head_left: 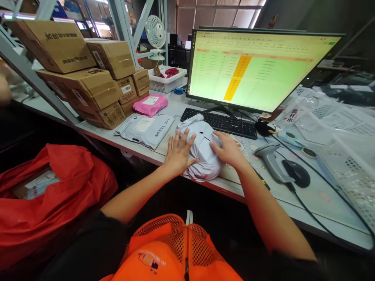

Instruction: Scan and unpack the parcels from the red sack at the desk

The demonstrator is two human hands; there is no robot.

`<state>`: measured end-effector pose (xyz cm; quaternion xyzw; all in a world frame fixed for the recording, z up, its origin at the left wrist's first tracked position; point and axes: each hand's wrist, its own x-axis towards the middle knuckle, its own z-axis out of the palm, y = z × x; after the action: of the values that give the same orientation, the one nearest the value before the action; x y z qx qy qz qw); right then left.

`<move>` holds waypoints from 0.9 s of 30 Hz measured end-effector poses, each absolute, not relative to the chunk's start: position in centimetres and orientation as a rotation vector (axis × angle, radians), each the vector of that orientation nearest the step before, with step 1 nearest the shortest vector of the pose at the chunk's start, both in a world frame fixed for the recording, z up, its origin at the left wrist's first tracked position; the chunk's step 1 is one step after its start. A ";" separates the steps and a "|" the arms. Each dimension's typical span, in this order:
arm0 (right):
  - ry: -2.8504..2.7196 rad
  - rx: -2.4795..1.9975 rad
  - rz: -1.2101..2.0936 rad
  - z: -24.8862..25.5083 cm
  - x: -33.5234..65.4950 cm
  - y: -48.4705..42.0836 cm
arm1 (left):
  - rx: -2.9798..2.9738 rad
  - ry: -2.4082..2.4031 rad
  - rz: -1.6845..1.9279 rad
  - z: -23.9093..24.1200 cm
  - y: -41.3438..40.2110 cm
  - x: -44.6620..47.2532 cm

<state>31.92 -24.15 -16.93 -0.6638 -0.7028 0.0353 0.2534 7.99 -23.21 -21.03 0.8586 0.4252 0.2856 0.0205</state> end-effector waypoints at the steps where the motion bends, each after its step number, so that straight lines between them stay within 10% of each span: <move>1: -1.932 -1.849 0.134 -16.9 31.2 -22.9 | 2.711 1.288 0.839 -21.2 -22.8 8.1; 11: -1.930 -1.895 0.166 -18.0 30.7 -19.7 | 2.981 0.741 0.441 -17.5 -17.9 9.6; 27: -2.098 -1.761 0.133 -16.8 29.6 -18.3 | 3.082 0.214 0.877 -18.3 -17.5 11.2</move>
<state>29.64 -18.31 -16.80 -0.6293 -0.7499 0.0476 0.1983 11.24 -17.55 -18.34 0.9591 0.0664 0.2728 -0.0348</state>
